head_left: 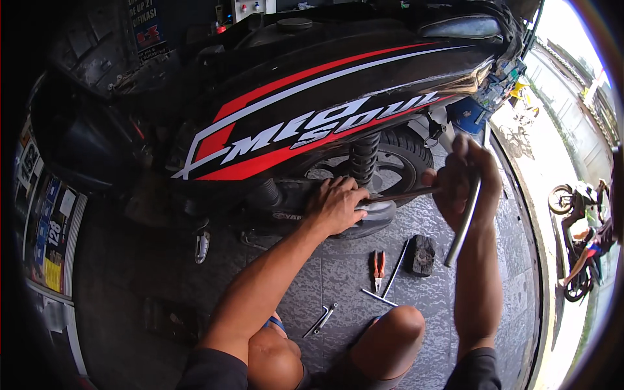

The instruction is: The person unscrews and removes a plastic air filter housing from the side of a motorcycle using a screwdriver and a T-handle socket wrench, then proceeds to unscrew internal bolts.

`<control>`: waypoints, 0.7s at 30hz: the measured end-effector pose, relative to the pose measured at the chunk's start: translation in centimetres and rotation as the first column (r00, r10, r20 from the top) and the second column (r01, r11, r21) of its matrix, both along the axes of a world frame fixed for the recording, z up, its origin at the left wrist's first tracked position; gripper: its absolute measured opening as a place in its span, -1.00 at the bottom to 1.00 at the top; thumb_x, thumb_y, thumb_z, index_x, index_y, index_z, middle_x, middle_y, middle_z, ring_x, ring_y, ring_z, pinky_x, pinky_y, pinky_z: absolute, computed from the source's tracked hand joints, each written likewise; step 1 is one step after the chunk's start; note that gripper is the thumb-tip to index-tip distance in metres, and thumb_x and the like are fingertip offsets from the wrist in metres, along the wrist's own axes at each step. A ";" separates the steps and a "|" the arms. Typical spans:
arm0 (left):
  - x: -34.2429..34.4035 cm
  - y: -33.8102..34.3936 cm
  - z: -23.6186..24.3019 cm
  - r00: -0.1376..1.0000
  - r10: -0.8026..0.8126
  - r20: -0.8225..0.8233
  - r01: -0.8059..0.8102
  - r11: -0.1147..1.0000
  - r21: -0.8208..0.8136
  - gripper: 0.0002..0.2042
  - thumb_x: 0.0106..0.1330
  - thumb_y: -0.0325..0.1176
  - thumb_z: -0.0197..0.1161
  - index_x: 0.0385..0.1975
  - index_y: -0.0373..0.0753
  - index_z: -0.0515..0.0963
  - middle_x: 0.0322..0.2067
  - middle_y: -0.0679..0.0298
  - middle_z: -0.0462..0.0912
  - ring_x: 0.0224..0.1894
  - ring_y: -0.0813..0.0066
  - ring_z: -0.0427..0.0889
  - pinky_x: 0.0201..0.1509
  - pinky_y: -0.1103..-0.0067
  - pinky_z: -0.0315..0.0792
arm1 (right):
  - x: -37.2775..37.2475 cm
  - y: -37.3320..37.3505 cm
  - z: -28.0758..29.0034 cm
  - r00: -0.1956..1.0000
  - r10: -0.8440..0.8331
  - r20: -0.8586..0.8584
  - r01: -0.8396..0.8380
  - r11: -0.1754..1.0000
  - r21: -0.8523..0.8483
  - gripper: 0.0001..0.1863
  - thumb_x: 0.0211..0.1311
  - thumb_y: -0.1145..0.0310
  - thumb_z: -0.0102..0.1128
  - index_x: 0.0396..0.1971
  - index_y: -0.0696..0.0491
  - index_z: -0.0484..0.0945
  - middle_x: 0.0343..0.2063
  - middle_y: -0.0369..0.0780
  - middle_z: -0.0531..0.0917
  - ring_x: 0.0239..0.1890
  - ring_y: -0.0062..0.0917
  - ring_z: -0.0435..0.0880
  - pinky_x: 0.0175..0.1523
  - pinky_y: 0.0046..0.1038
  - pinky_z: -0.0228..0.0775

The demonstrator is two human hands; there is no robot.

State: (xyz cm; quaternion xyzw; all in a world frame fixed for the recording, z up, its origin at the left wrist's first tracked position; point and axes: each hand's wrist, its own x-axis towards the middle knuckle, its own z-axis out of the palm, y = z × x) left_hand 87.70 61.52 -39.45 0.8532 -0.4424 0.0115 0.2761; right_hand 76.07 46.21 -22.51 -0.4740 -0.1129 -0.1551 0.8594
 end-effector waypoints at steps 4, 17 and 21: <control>0.0 -0.1 -0.3 1.000 -0.010 0.026 0.011 0.999 -0.047 -0.66 0.13 -0.17 0.41 -0.08 -0.03 0.61 -0.10 0.31 0.54 0.09 0.28 0.49 0.29 0.23 0.24 | 0.0 -0.8 6.4 0.930 -0.180 -0.320 -0.197 0.492 -0.848 -0.88 0.19 0.41 0.10 -0.44 0.15 0.48 -0.62 -0.24 0.57 -0.53 -0.38 0.67 -0.32 -0.41 0.55; 0.0 0.0 -0.1 0.999 -0.010 0.044 0.013 0.997 -0.070 -0.67 0.12 -0.17 0.42 -0.10 -0.03 0.62 -0.11 0.31 0.56 0.08 0.27 0.51 0.25 0.25 0.27 | -0.7 1.1 -1.0 0.916 0.215 0.339 -0.231 0.973 0.006 -0.73 0.41 0.22 -0.12 -0.23 0.09 0.48 -0.40 -0.07 0.71 -0.47 -0.45 0.69 0.23 -0.08 0.43; -0.1 -0.1 0.1 0.999 0.003 0.033 -0.002 1.000 -0.029 -0.66 0.12 -0.17 0.42 -0.10 -0.04 0.63 -0.08 0.32 0.57 0.10 0.28 0.51 0.29 0.26 0.25 | -1.2 -1.3 5.5 0.932 -0.103 -0.347 -0.210 0.628 -0.750 -0.83 0.19 0.43 -0.05 -0.32 0.17 0.48 -0.64 -0.24 0.58 -0.54 -0.47 0.65 -0.13 -0.35 0.62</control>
